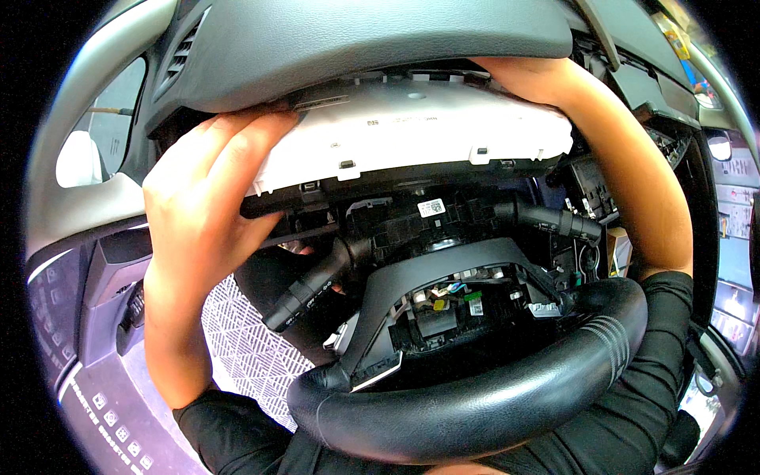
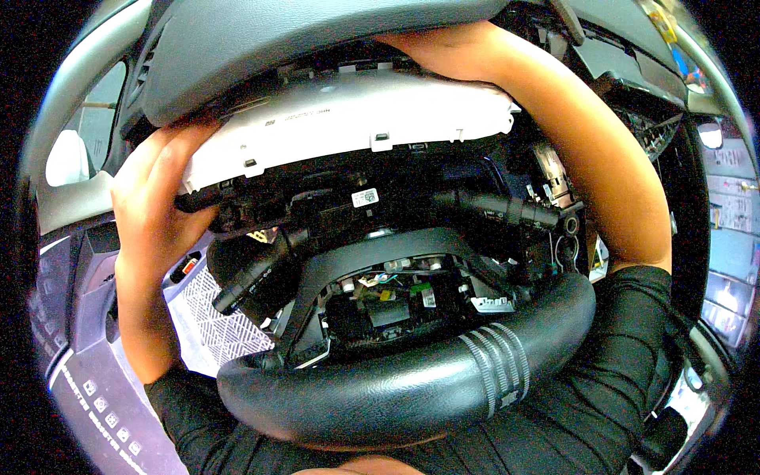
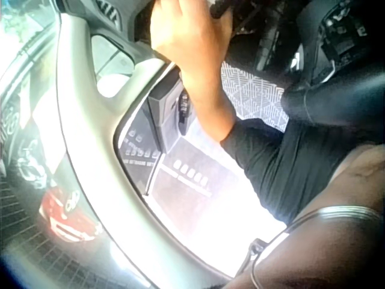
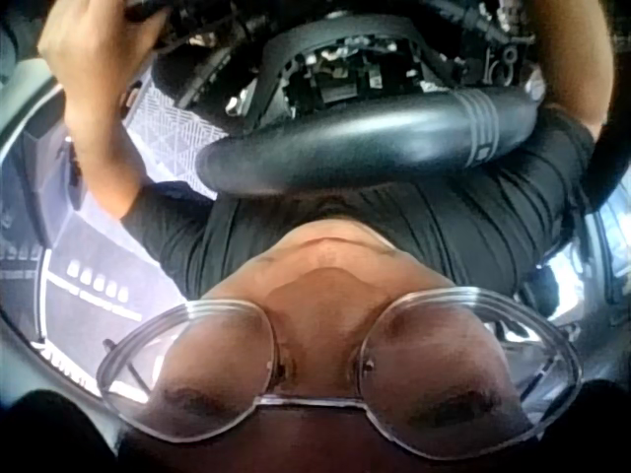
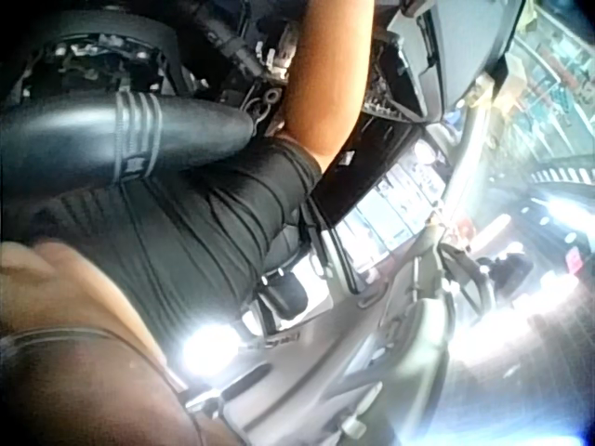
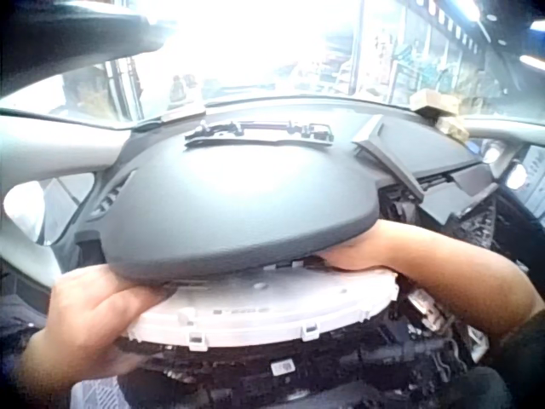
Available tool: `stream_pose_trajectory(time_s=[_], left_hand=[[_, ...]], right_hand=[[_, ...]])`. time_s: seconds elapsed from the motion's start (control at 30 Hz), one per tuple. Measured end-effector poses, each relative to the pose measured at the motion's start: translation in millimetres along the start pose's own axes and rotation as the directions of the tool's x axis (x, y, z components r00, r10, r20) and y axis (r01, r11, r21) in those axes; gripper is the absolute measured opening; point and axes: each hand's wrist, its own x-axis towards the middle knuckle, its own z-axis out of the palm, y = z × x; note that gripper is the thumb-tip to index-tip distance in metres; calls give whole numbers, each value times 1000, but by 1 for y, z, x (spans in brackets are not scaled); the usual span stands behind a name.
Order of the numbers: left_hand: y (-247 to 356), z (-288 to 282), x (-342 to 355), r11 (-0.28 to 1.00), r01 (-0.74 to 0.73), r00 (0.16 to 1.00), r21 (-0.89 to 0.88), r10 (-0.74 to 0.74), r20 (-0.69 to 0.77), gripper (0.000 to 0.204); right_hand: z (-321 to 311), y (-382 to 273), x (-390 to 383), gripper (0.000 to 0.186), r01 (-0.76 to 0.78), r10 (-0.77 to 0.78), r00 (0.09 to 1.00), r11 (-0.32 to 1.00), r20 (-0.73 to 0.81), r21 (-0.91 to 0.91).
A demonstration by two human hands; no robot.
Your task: The person connects wiring harnesses to the back of an instrument cluster and pushes the unit into the dashboard of a vehicle.
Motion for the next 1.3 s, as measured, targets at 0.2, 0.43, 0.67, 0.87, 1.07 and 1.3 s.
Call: stream_pose_trajectory(time_s=[0.2, 0.43, 0.67, 0.87, 1.07, 1.3], left_hand=[[2, 4, -3, 1000, 15, 1000, 1, -15, -23, 63], [3, 8, -5, 1000, 13, 998, 14, -13, -55, 57], [3, 10, -9, 999, 33, 998, 12, -32, -46, 57], [6, 10, -7, 999, 35, 998, 29, -34, -55, 57], [9, 7, -7, 998, 54, 998, 14, -54, -37, 59], [10, 6, -8, 999, 45, 999, -5, -45, -12, 63]], right_hand=[[-13, -10, 6, 27, 115, -105, 989, 989, 101, -96], [-8, -5, 13, 26, 88, -90, 995, 995, -44, -35], [-10, -6, 8, 30, 90, -88, 991, 996, 106, -19], [0, -1, 3, 30, -4, 22, 995, 986, 102, -166], [5, 6, 1, 30, -188, 209, 960, 974, 186, -126], [15, 32, 0, 29, 115, -112, 993, 990, 46, -81]])
